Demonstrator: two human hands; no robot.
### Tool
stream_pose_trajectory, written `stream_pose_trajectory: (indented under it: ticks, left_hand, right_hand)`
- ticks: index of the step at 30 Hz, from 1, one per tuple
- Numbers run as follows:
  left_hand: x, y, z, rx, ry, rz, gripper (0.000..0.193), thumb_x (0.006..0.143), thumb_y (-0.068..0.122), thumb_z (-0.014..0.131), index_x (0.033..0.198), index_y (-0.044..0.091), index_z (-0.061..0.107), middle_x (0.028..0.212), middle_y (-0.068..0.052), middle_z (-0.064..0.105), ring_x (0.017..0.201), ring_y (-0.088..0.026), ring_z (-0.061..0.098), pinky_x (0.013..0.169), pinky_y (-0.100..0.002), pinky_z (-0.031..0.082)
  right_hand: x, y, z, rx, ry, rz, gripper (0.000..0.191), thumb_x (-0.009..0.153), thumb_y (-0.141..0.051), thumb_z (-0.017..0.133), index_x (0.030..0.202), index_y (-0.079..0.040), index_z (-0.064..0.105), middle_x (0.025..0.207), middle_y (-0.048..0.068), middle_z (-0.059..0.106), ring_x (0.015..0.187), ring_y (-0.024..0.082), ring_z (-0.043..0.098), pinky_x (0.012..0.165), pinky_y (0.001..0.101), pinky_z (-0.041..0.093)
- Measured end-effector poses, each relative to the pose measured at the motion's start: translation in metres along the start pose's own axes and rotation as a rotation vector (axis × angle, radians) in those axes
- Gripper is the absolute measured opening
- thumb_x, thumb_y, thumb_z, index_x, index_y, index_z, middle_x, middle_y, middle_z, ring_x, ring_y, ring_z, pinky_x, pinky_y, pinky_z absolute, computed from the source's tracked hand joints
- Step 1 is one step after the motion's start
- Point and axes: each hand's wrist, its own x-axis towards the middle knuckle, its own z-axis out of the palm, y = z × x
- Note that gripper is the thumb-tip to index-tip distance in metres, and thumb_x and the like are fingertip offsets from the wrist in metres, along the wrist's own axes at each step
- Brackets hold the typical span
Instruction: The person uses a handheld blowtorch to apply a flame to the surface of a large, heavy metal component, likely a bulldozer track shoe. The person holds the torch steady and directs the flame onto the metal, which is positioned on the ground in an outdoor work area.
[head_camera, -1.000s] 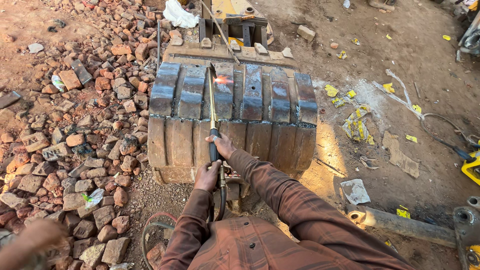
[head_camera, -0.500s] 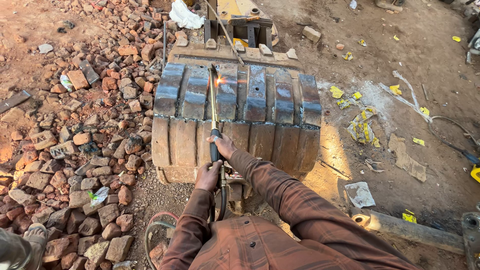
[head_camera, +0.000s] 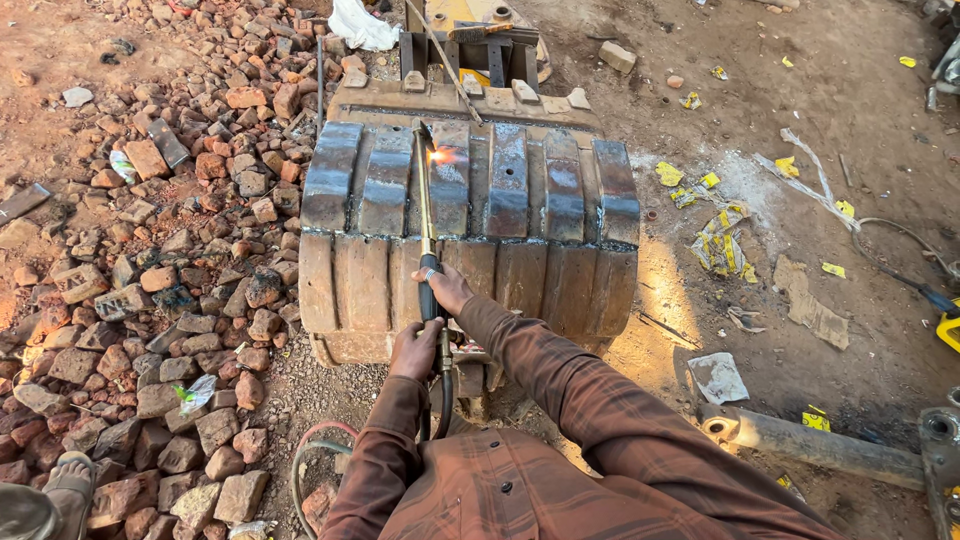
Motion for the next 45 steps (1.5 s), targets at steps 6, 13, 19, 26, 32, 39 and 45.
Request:
stream_pose_trajectory:
  ticks: [6, 13, 19, 26, 32, 39, 45]
  left_hand:
    - [-0.001, 0.000, 0.003, -0.043, -0.016, -0.018, 0.056, 0.091, 0.045, 0.064, 0.116, -0.006, 0.067, 0.084, -0.013, 0.071, 0.062, -0.018, 0.064, 0.054, -0.033, 0.052]
    - [-0.005, 0.004, 0.007, 0.019, -0.015, -0.027, 0.059, 0.090, 0.047, 0.064, 0.119, -0.005, 0.067, 0.086, -0.013, 0.072, 0.065, -0.017, 0.066, 0.057, -0.033, 0.052]
    - [-0.009, 0.009, 0.008, 0.031, -0.049, -0.016, 0.058, 0.091, 0.047, 0.063, 0.115, -0.005, 0.068, 0.077, -0.012, 0.070, 0.055, -0.017, 0.062, 0.048, -0.033, 0.047]
    - [-0.010, 0.009, 0.010, 0.007, -0.072, -0.026, 0.051, 0.091, 0.045, 0.063, 0.109, -0.003, 0.067, 0.067, -0.011, 0.065, 0.044, -0.018, 0.056, 0.038, -0.033, 0.041]
    - [-0.004, 0.003, 0.014, -0.014, -0.097, 0.000, 0.052, 0.091, 0.044, 0.064, 0.109, -0.004, 0.068, 0.067, -0.012, 0.066, 0.045, -0.018, 0.059, 0.037, -0.033, 0.042]
    - [-0.005, 0.006, 0.019, -0.028, -0.122, -0.047, 0.056, 0.091, 0.047, 0.063, 0.122, 0.001, 0.064, 0.070, -0.008, 0.072, 0.048, -0.014, 0.061, 0.039, -0.031, 0.042]
    - [-0.008, 0.009, 0.021, 0.026, -0.126, -0.042, 0.055, 0.092, 0.047, 0.062, 0.119, 0.000, 0.069, 0.067, -0.007, 0.065, 0.045, -0.014, 0.054, 0.038, -0.031, 0.040]
  right_hand:
    - [-0.010, -0.006, -0.004, -0.011, 0.002, 0.027, 0.045, 0.084, -0.037, 0.070, 0.116, -0.007, 0.062, 0.089, 0.004, 0.058, 0.077, 0.018, 0.061, 0.065, 0.0343, 0.053]
    - [-0.020, -0.013, -0.009, -0.010, 0.014, 0.049, 0.048, 0.084, -0.038, 0.070, 0.118, -0.005, 0.061, 0.089, 0.006, 0.058, 0.076, 0.020, 0.061, 0.065, 0.0361, 0.052]
    - [-0.025, -0.015, -0.013, -0.016, 0.030, 0.041, 0.048, 0.085, -0.038, 0.069, 0.118, -0.004, 0.061, 0.090, 0.006, 0.058, 0.077, 0.021, 0.061, 0.066, 0.0362, 0.053]
    - [-0.022, -0.004, -0.017, -0.026, 0.078, 0.034, 0.047, 0.084, -0.038, 0.070, 0.115, -0.004, 0.063, 0.091, 0.006, 0.060, 0.079, 0.020, 0.061, 0.068, 0.0364, 0.053]
    - [-0.019, 0.003, -0.022, -0.036, 0.098, 0.008, 0.047, 0.084, -0.039, 0.071, 0.114, -0.003, 0.063, 0.091, 0.006, 0.060, 0.082, 0.020, 0.061, 0.069, 0.0355, 0.053]
    - [-0.028, -0.007, -0.027, -0.029, 0.084, 0.043, 0.054, 0.083, -0.036, 0.069, 0.126, -0.007, 0.056, 0.095, 0.009, 0.059, 0.082, 0.023, 0.063, 0.071, 0.0381, 0.057]
    - [-0.028, -0.004, -0.030, -0.018, 0.116, 0.011, 0.053, 0.083, -0.036, 0.071, 0.125, -0.006, 0.060, 0.099, 0.009, 0.062, 0.086, 0.022, 0.063, 0.074, 0.0367, 0.056]
